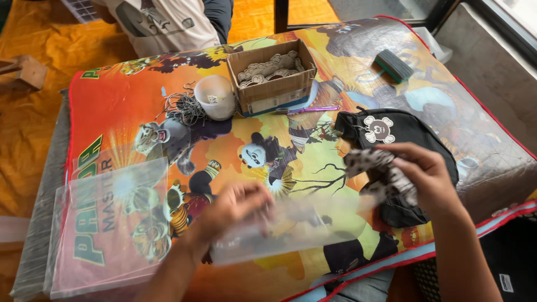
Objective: The person cleans a black bag with a brush, attaches a bear-shaped keychain to the zipper, and then places the bag into a clear plastic bag. They wipe the plastic bag with a cloth before sealing it.
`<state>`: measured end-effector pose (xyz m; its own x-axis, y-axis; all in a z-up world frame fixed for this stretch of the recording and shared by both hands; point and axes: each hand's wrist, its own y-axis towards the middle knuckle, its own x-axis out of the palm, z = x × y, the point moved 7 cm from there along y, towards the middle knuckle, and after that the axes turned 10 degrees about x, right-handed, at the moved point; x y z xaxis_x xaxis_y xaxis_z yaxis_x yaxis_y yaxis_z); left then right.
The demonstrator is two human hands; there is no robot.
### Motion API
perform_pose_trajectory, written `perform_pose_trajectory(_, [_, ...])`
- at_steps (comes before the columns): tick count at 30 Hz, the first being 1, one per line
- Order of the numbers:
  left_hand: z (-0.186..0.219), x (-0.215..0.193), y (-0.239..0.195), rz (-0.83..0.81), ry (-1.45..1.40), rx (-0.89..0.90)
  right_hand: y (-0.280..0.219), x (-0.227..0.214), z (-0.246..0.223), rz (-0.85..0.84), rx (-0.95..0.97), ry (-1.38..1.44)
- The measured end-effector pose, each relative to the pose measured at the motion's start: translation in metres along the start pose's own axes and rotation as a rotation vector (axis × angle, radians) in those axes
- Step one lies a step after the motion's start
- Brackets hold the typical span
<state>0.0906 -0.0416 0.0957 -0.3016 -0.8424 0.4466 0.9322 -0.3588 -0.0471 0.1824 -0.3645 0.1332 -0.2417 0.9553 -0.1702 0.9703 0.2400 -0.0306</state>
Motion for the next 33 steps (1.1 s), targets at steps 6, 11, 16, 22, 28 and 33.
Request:
perform_pose_trajectory(6, [0.022, -0.086, 0.070, 0.106, 0.067, -0.162, 0.020, -0.030, 0.027, 0.205, 0.023, 0.315])
perform_pose_trajectory(11, [-0.020, -0.127, 0.107, 0.273, 0.291, -0.215, 0.011, 0.018, 0.022, 0.206, 0.012, 0.216])
perform_pose_trajectory(16, [-0.056, -0.156, 0.134, 0.389, 0.361, -0.106, 0.004, 0.087, 0.030, 0.101, -0.144, -0.163])
perform_pose_trajectory(22, [-0.003, -0.099, 0.097, 0.371, 1.454, 0.674, -0.002, 0.148, 0.088, -0.004, -0.498, -0.864])
perform_pose_trajectory(28, [-0.047, -0.081, 0.029, 0.012, 1.809, 0.619, 0.001, 0.150, 0.093, -0.020, -0.568, -0.979])
perform_pose_trajectory(33, [-0.064, -0.088, 0.012, 0.149, 1.816, 0.537, 0.024, 0.145, 0.093, -0.145, -0.539, -1.083])
